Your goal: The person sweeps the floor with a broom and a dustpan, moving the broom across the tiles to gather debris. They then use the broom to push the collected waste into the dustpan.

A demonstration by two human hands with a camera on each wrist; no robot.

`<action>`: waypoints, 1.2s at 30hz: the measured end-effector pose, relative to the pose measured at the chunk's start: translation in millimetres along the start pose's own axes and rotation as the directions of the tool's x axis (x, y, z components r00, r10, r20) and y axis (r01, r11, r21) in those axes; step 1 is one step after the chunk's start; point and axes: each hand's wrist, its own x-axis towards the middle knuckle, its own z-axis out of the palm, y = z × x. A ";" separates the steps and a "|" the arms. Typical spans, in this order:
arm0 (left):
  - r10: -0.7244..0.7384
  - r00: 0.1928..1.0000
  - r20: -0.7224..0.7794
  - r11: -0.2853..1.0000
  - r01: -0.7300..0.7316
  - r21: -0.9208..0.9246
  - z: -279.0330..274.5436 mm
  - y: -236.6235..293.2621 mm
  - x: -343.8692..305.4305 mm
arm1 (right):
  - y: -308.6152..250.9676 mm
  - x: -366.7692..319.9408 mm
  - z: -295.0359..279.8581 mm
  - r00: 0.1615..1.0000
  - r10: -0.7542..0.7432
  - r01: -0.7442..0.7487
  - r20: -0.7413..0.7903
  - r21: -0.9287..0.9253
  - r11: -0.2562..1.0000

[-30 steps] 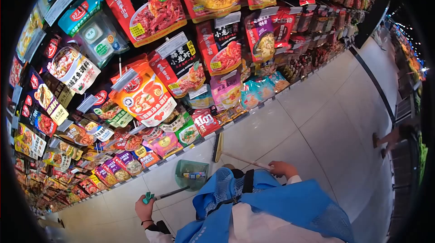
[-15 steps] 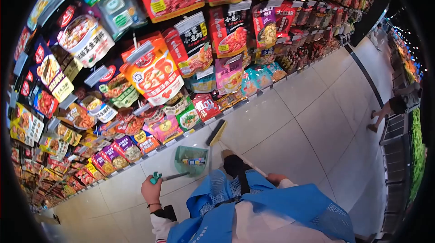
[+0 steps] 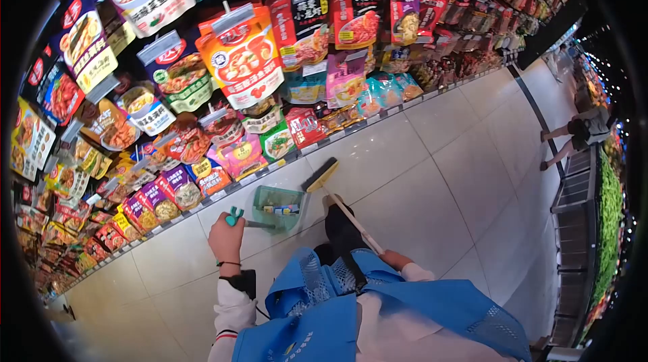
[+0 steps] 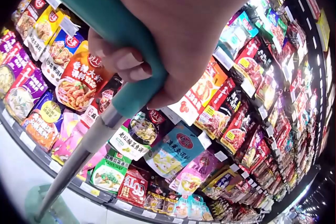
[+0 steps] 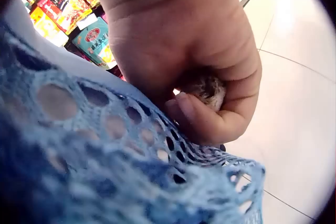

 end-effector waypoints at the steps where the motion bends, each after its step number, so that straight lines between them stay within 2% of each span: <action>1: -0.001 1.000 0.006 1.000 0.001 0.006 -0.2 -2.2 -0.2 | 0.9 2.8 5.4 1.000 -0.010 0.010 0.003 -0.014 1.000; 4: 0.003 1.000 0.004 1.000 -0.004 0.028 -5.5 3.0 -1.1 | 2.1 3.3 6.7 0.998 0.040 -0.041 0.040 0.023 0.999; 7: -0.004 1.000 -0.001 1.000 0.004 0.000 -2.8 -0.7 1.3 | -4.8 -8.4 -0.4 0.996 0.058 -0.057 0.069 -0.023 0.998; 10: 0.014 0.999 -0.042 1.000 -0.013 0.007 -3.8 -2.6 0.2 | -16.6 -29.6 -11.7 0.983 0.134 -0.143 0.126 0.071 0.987; 13: -0.002 1.000 -0.024 1.000 0.003 0.014 -1.0 -4.4 3.1 | -3.0 -7.2 -26.0 0.980 0.141 -0.143 0.137 0.005 0.990; 16: -0.043 0.999 -0.007 0.999 0.043 0.025 -3.8 0.7 5.1 | -2.6 0.1 -45.7 0.955 0.228 -0.257 0.192 0.143 0.956; 19: -0.054 0.999 -0.002 0.998 0.054 0.037 -3.5 0.4 5.9 | -22.0 -21.9 -71.5 0.974 0.178 -0.203 0.142 0.186 0.961; 22: -0.062 0.998 -0.011 0.997 0.063 0.038 -4.9 1.4 5.9 | -26.5 -9.2 -87.5 0.964 0.241 -0.258 0.117 0.163 0.952; 23: -0.066 0.998 -0.014 0.997 0.067 0.038 -4.5 3.2 7.6 | -13.7 11.3 -90.8 0.978 0.180 -0.181 0.109 -0.006 0.983; 25: -0.073 0.997 -0.027 0.997 0.074 0.033 -3.9 5.9 12.3 | 22.7 63.7 -98.5 0.990 0.062 -0.017 0.127 -0.330 0.944; 27: -0.079 0.996 -0.028 0.996 0.081 0.040 -4.8 3.1 8.1 | 30.3 72.4 -106.2 0.992 -0.012 0.075 0.129 -0.496 0.865; 36: -0.088 0.995 -0.038 0.995 0.089 0.044 -0.1 2.3 4.9 | 28.9 104.4 -136.7 0.989 -0.072 0.133 0.130 -0.560 0.817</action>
